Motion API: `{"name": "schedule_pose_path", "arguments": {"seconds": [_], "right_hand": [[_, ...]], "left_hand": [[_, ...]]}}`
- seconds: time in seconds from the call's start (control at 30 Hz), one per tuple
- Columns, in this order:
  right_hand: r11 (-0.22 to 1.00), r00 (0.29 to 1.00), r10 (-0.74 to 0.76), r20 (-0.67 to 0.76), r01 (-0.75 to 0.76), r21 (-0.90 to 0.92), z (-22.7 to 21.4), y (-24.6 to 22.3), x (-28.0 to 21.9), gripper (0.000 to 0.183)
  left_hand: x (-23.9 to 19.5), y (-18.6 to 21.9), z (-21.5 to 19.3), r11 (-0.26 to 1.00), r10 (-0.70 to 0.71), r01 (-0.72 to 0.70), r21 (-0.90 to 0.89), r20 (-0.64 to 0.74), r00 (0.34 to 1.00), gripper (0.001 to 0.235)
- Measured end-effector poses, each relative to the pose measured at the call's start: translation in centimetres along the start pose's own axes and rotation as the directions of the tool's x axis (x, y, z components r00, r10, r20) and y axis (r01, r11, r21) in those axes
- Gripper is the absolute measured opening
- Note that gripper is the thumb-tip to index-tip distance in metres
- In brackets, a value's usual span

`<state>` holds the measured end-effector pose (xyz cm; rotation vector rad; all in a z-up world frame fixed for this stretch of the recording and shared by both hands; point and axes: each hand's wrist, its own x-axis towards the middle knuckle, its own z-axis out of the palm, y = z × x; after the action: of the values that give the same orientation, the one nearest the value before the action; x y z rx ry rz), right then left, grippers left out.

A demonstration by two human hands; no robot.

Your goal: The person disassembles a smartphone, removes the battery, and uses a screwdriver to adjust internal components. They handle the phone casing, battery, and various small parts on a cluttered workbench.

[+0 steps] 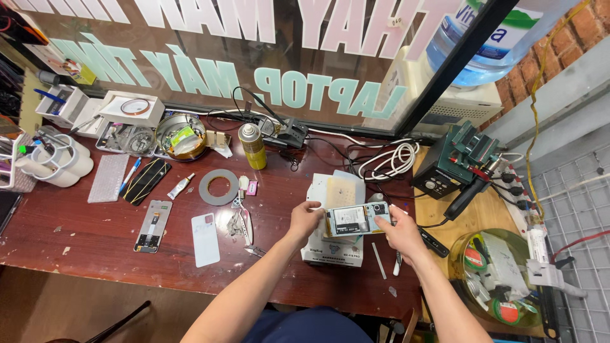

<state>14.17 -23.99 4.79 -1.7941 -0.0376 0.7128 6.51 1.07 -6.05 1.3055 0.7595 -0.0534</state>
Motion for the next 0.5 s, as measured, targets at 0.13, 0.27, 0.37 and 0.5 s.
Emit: {"name": "schedule_pose_path", "arguments": {"seconds": [0.13, 0.27, 0.37, 0.5], "right_hand": [[0.981, 0.997, 0.081, -0.012, -0.077, 0.178, -0.9, 1.1, -0.1, 0.024], [0.991, 0.981, -0.107, -0.162, 0.117, 0.058, -0.5, 1.1, -0.3, 0.019], [0.836, 0.816, -0.513, -0.267, 0.405, -0.370, 0.6, 0.4, -0.7, 0.021], [0.377, 0.578, -0.816, -0.002, 0.528, -0.761, 2.9, -1.8, -0.6, 0.019]], "left_hand": [[-1.1, 0.9, -0.1, 0.996, -0.084, 0.084, 0.004, 0.071, 0.994, 0.048], [-3.0, 2.1, 0.1, 0.978, 0.014, -0.017, 0.207, 0.016, 1.000, 0.052], [-4.4, 2.7, -0.3, 0.945, 0.058, -0.052, 0.323, -0.007, 0.998, 0.054], [-5.6, 3.4, -0.7, 0.839, 0.237, -0.226, 0.495, 0.042, 0.971, 0.064]]}}
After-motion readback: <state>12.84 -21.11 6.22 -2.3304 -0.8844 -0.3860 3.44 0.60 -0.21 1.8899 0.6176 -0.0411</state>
